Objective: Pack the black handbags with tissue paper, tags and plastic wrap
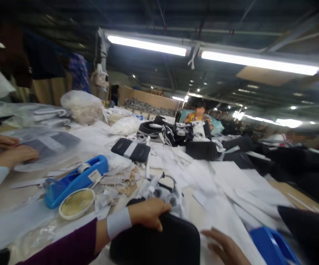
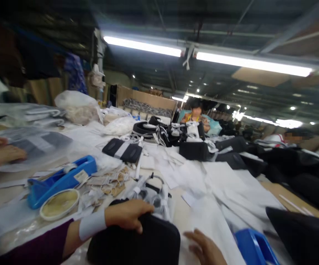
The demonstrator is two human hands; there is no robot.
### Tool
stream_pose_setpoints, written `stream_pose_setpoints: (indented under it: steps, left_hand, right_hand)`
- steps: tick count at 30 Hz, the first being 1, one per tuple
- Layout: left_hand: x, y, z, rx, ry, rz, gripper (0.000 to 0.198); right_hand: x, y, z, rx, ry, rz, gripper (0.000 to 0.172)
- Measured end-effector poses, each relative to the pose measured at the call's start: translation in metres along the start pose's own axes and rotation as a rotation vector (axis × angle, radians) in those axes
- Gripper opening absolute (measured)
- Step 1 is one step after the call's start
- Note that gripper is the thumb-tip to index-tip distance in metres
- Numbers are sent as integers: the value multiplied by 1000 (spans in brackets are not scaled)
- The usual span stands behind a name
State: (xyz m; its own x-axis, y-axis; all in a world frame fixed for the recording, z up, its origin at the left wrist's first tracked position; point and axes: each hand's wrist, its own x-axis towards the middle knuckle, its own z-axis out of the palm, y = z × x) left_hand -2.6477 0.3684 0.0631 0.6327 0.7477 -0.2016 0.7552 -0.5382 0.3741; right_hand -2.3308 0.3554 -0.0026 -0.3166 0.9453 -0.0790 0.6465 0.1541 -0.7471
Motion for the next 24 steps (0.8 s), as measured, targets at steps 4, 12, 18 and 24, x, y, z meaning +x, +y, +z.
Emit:
stream_pose_setpoints:
  steps: [4, 12, 18, 24]
  left_hand:
    - [3, 4, -8, -64, -29, 2, 52]
    - [0, 6, -10, -74, -30, 13, 42]
    - [0, 7, -11, -89, -28, 1, 44]
    - [1, 7, -12, -88, -39, 9, 41]
  right_hand:
    - [-7, -2, 17, 54, -83, -116, 35]
    - [-16, 14, 4, 71, 82, 30, 25]
    - [1, 6, 30, 250, 74, 38, 18]
    - [20, -9, 49, 300, 86, -18, 12]
